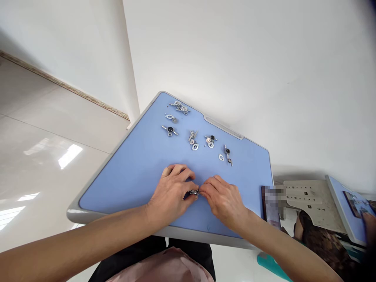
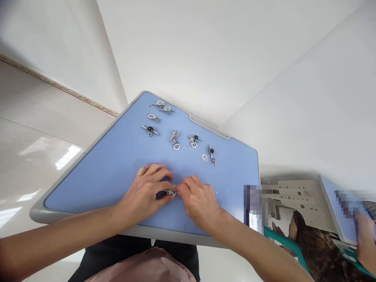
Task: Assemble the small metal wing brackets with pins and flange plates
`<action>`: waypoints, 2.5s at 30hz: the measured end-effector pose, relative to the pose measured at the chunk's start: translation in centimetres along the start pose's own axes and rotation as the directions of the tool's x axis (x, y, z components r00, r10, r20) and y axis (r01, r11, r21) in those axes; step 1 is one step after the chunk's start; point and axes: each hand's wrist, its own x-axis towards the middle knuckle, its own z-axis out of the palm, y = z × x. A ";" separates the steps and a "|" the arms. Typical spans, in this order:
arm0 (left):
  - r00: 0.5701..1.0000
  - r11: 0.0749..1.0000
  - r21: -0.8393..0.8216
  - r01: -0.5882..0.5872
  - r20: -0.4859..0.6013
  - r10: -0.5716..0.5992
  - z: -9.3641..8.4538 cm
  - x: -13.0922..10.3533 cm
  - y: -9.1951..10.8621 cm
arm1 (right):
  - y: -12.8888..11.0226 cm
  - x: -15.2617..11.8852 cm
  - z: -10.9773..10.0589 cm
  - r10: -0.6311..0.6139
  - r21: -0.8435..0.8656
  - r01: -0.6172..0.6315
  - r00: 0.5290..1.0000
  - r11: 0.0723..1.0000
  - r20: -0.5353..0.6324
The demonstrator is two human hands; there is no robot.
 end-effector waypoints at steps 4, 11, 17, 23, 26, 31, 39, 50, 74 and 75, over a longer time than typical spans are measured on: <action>1.000 1.000 -0.004 0.004 0.005 -0.004 0.0 0.0 0.0 | -0.7 0.6 -0.6 -0.027 -0.170 0.048 0.992 0.984 0.119; 1.000 1.000 -0.002 -0.001 0.006 0.001 0.0 0.0 -0.1 | -1.6 3.6 -3.2 0.081 -0.218 0.024 0.884 0.976 0.460; 1.000 1.000 -0.002 -0.003 0.005 0.003 -0.1 0.0 -0.1 | 0.0 4.5 -2.8 0.205 -0.035 -0.214 0.859 0.976 0.469; 1.000 1.000 -0.003 -0.012 -0.004 0.012 0.0 -0.1 -0.1 | 1.8 1.8 -3.2 0.242 0.374 -0.360 0.913 0.855 0.327; 1.000 1.000 -0.008 0.002 -0.001 -0.002 0.0 -0.1 -0.1 | 1.8 0.3 -3.9 0.317 0.674 -0.348 0.932 0.652 0.175; 1.000 1.000 -0.015 0.000 -0.001 0.000 -0.1 -0.1 0.0 | -0.4 -1.2 -2.8 0.517 0.927 -0.107 0.850 0.360 -0.103; 1.000 1.000 0.004 -0.011 -0.017 0.011 0.1 -0.2 0.2 | -2.4 -3.2 -0.3 0.548 0.957 -0.107 0.834 0.269 -0.061; 1.000 1.000 0.020 0.000 -0.018 0.000 0.2 -0.3 0.2 | -2.7 -3.0 -0.4 0.522 0.936 -0.097 0.847 0.338 -0.101; 0.999 0.998 0.046 -0.033 -0.014 0.034 0.0 -0.2 0.2 | -1.5 0.4 -6.3 0.024 -0.353 0.136 0.911 0.926 0.413; 0.999 0.998 0.045 -0.035 -0.009 0.036 0.0 -0.2 0.2 | -1.4 0.7 -6.6 -0.002 -0.361 0.180 0.897 0.915 0.442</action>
